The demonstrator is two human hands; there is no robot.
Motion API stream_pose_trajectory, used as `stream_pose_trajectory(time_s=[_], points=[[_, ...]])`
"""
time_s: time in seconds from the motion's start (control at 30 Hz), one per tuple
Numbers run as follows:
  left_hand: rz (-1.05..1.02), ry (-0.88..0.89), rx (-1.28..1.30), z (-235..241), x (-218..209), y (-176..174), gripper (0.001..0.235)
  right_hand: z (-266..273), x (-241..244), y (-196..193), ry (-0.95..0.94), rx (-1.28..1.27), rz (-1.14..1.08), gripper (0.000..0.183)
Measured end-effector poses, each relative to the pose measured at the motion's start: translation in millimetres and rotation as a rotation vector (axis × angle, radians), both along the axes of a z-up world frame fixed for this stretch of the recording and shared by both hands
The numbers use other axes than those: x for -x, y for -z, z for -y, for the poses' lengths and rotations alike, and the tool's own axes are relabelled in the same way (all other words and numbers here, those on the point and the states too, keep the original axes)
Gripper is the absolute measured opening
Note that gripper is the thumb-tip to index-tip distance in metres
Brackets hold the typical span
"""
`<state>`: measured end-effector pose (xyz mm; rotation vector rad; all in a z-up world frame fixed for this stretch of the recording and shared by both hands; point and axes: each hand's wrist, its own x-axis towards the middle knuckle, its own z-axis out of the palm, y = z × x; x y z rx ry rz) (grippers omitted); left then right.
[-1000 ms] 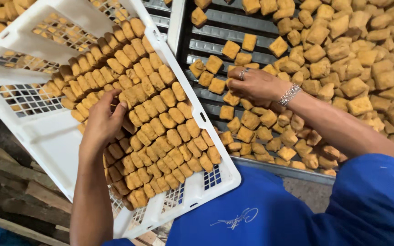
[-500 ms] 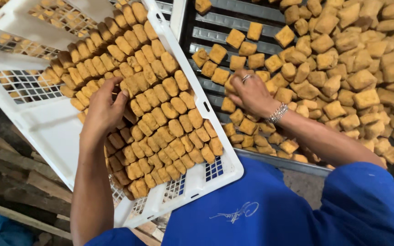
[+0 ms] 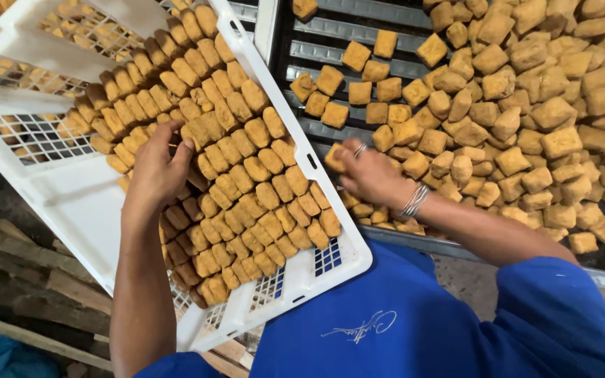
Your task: The person transfers small, brown, cuboid food items from a metal tray into a white plastic basket. They pick up the items by hand and place them into the basket, arranging them in rows.
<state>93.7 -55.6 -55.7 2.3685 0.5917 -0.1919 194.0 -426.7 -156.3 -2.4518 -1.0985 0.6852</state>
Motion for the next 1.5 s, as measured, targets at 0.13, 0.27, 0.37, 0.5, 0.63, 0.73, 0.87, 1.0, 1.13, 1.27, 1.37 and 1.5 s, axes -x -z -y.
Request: stream_pose_trajectory(time_s=[0.13, 0.27, 0.37, 0.5, 0.63, 0.73, 0.87, 1.0, 1.13, 1.27, 1.37, 1.5], points=[[0.046, 0.006, 0.031, -3.9, -0.9, 5.8, 0.044, 2.9, 4.9, 9.5, 0.008, -0.096, 0.005, 0.056], [0.109, 0.064, -0.014, -6.9, 1.9, 9.4, 0.043, -5.5, -39.2, 29.0, 0.034, -0.356, 0.089, 0.054], [-0.006, -0.021, 0.012, -5.6, 2.7, 10.3, 0.044, -15.5, -61.8, 43.7, -0.061, -0.35, 0.352, 0.065], [0.144, 0.052, 0.007, -7.2, -1.9, 5.2, 0.041, -25.3, -71.7, 51.7, -0.143, -0.3, 0.556, 0.076], [0.089, 0.001, 0.03, -3.9, -0.6, 2.0, 0.041, -31.3, -81.7, 57.6, -0.02, -0.445, 0.381, 0.08], [0.058, -0.068, 0.045, -3.4, 0.4, 2.2, 0.038, -37.3, -95.1, 64.2, 0.043, -0.586, 0.455, 0.084], [0.113, -0.031, -0.085, -3.3, -3.3, 7.3, 0.033, -48.0, -119.2, 71.0, 0.059, -0.483, 0.519, 0.09], [0.176, 0.0, -0.084, -4.8, 1.8, 11.9, 0.029, -49.8, -124.7, 77.6, 0.062, -0.319, 0.566, 0.092], [0.149, -0.077, -0.078, 0.3, 0.9, 16.7, 0.028, -45.3, -136.4, 84.3, 0.017, -0.398, 0.485, 0.093], [0.301, -0.108, -0.183, 19.8, 5.5, 18.3, 0.021, -59.4, -162.8, 48.9, 0.121, -0.335, 0.37, 0.087], [0.25, -0.111, -0.287, 41.6, 12.8, 11.4, 0.033, -94.1, -181.8, -29.0, 0.177, -0.654, 0.603, 0.105], [0.302, -0.07, -0.502, 75.9, 26.4, -6.6, 0.056, -184.5, -142.4, -135.5, -0.268, -0.907, 0.497, 0.108]])
